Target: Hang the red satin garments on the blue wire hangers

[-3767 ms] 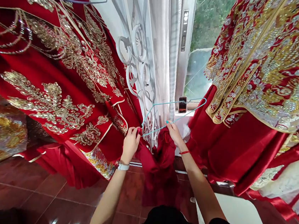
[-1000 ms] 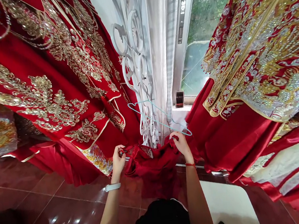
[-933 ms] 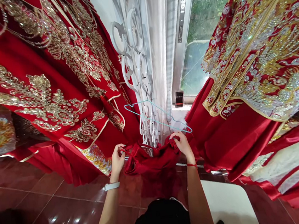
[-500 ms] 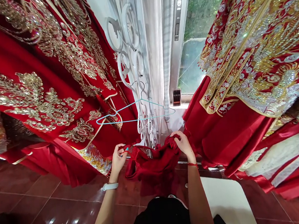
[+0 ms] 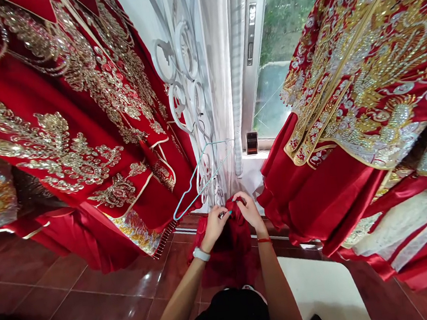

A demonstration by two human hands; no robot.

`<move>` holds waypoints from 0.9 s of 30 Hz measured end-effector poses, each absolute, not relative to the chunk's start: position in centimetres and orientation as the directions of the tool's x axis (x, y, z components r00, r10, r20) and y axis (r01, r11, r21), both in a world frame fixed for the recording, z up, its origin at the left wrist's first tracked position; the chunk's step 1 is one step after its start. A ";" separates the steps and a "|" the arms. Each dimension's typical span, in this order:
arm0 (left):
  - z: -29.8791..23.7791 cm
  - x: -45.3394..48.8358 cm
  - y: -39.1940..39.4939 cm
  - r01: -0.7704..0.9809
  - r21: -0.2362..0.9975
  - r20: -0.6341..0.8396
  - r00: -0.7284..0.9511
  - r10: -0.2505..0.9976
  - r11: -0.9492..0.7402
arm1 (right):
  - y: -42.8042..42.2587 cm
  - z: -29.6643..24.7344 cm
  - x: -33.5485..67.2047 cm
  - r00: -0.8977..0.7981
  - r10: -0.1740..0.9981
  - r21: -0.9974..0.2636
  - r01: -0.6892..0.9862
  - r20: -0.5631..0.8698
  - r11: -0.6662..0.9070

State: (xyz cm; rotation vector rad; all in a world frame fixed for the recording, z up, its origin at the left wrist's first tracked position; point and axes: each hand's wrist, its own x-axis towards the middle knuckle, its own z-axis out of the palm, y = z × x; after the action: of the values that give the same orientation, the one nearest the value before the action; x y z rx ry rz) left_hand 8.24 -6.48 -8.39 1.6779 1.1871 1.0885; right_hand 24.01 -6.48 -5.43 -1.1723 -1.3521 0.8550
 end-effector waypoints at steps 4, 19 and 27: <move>-8.1 6.7 -5.3 0.054 0.986 0.143 0.190 0.971 -0.156 | -6.5 -6.2 25.1 0.110 0.954 -0.937 0.249 0.279 0.245; -15.2 7.7 -6.2 0.628 0.778 -0.116 0.204 0.972 -0.039 | -7.1 -5.5 24.4 0.145 0.941 -0.940 0.201 0.305 0.274; -15.3 6.8 -7.4 0.471 0.881 0.044 -0.014 0.999 -0.033 | -7.5 -4.9 26.2 0.180 0.946 -0.949 0.217 0.270 0.229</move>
State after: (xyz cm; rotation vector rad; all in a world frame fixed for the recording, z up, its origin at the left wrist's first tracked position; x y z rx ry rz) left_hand 6.83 -7.45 -15.28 1.5825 1.5621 0.9840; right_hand 26.18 -7.46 -4.94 -1.2453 -1.2990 0.7706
